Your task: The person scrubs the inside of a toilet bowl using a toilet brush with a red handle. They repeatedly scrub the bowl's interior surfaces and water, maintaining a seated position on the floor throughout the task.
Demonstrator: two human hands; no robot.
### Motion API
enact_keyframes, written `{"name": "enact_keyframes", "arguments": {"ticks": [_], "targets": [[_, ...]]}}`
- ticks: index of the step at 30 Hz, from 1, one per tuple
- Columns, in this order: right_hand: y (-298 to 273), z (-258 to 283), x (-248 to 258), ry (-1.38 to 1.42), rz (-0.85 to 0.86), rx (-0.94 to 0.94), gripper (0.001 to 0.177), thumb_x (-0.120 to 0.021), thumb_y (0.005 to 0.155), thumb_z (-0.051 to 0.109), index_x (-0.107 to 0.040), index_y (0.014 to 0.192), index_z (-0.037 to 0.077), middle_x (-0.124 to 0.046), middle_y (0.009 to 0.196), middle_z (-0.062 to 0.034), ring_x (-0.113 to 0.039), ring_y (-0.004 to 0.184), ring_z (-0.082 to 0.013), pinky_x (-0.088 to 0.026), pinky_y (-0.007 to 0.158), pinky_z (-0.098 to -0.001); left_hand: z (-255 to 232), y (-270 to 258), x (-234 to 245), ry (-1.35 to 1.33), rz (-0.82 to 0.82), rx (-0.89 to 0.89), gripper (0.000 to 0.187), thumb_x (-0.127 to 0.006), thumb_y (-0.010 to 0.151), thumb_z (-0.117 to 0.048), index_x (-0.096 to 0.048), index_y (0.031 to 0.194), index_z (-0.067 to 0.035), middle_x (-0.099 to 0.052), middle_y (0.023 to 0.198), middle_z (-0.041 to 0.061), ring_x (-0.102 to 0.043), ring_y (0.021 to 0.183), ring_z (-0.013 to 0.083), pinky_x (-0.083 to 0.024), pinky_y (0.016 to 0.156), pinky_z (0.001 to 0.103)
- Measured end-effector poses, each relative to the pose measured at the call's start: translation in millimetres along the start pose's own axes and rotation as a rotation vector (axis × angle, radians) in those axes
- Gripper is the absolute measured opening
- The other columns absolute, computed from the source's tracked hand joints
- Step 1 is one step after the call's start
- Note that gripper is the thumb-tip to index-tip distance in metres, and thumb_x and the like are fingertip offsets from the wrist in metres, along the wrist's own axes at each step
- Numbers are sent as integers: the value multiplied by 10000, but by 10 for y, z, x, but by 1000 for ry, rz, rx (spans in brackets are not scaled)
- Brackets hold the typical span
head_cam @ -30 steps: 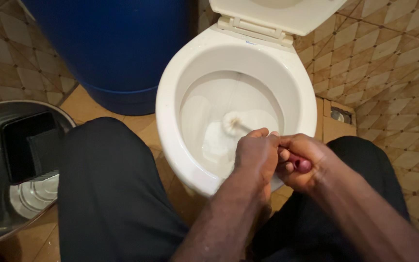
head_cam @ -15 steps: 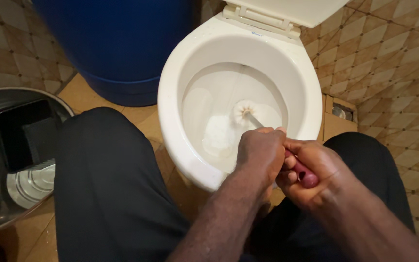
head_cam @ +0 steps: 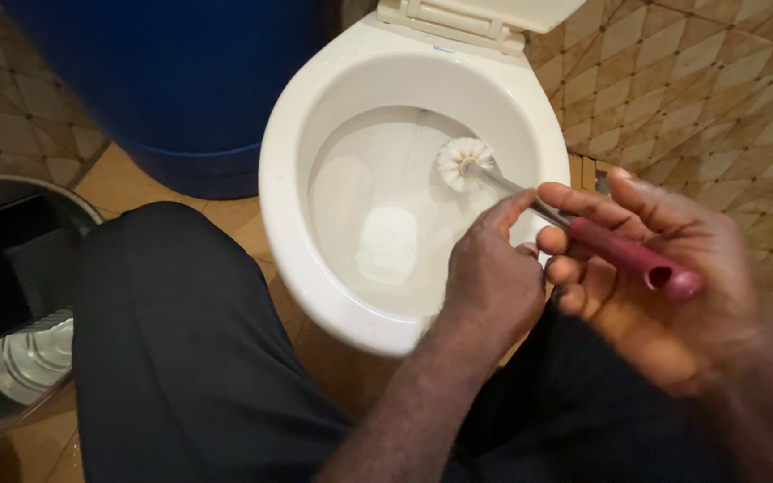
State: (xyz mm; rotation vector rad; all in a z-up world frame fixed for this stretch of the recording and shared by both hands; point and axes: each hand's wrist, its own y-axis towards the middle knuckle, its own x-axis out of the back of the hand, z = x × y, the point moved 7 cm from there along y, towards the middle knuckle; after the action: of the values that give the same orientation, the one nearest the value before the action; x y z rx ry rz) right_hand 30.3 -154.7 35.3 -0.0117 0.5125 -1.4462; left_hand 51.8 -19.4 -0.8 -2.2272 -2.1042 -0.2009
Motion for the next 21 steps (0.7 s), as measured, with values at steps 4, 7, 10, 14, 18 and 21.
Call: {"name": "enact_keyframes", "arguments": {"ticks": [4,7,10,14,18,21], "targets": [[-133,128,-251,-48,155,188,778,-432,1087,555,-475,1406,-153,-708,1096,-317,-713,848,-278,-614,667,-347,-33,91,70,-46,38,39,488,-659,835,-72,-641,1316,-156,-678,1309,89,-653,1198,249,-530,993,373],[-257,310,-637,-129,462,364,858,-470,1043,630,-400,1467,-112,-658,1221,-271,-693,1014,-282,-631,779,-374,-57,139,137,-126,42,17,375,-626,905,-124,-660,1277,-157,-703,1261,70,-704,1144,234,-583,960,372],[-58,327,-711,-388,195,226,799,-526,1010,591,-441,1547,6,-709,1179,-295,-715,910,-331,-632,664,-425,-53,120,196,-141,0,-13,315,-598,938,-151,-651,1248,-131,-742,1189,79,-737,1084,249,-598,912,399],[43,667,-588,-1370,-416,165,633,-595,947,569,-746,1162,-6,-745,898,-212,-739,744,-311,-625,623,-441,-94,80,209,90,-63,-46,308,-616,944,-335,-660,1164,-124,-752,1123,76,-717,1041,266,-559,841,425],[148,743,-573,-1161,-402,228,421,-647,963,380,-733,1078,-16,-770,896,-213,-794,705,-278,-640,684,-401,41,67,222,140,35,169,443,-477,1021,-523,-696,1159,-163,-760,984,98,-715,982,278,-538,821,454],[243,767,-756,-1397,-156,551,300,-598,996,179,-698,1149,-59,-749,968,-235,-771,778,-276,-658,692,-377,-80,137,281,177,36,129,483,-482,1016,-522,-736,1090,-118,-759,914,123,-710,920,323,-535,808,488]]}}
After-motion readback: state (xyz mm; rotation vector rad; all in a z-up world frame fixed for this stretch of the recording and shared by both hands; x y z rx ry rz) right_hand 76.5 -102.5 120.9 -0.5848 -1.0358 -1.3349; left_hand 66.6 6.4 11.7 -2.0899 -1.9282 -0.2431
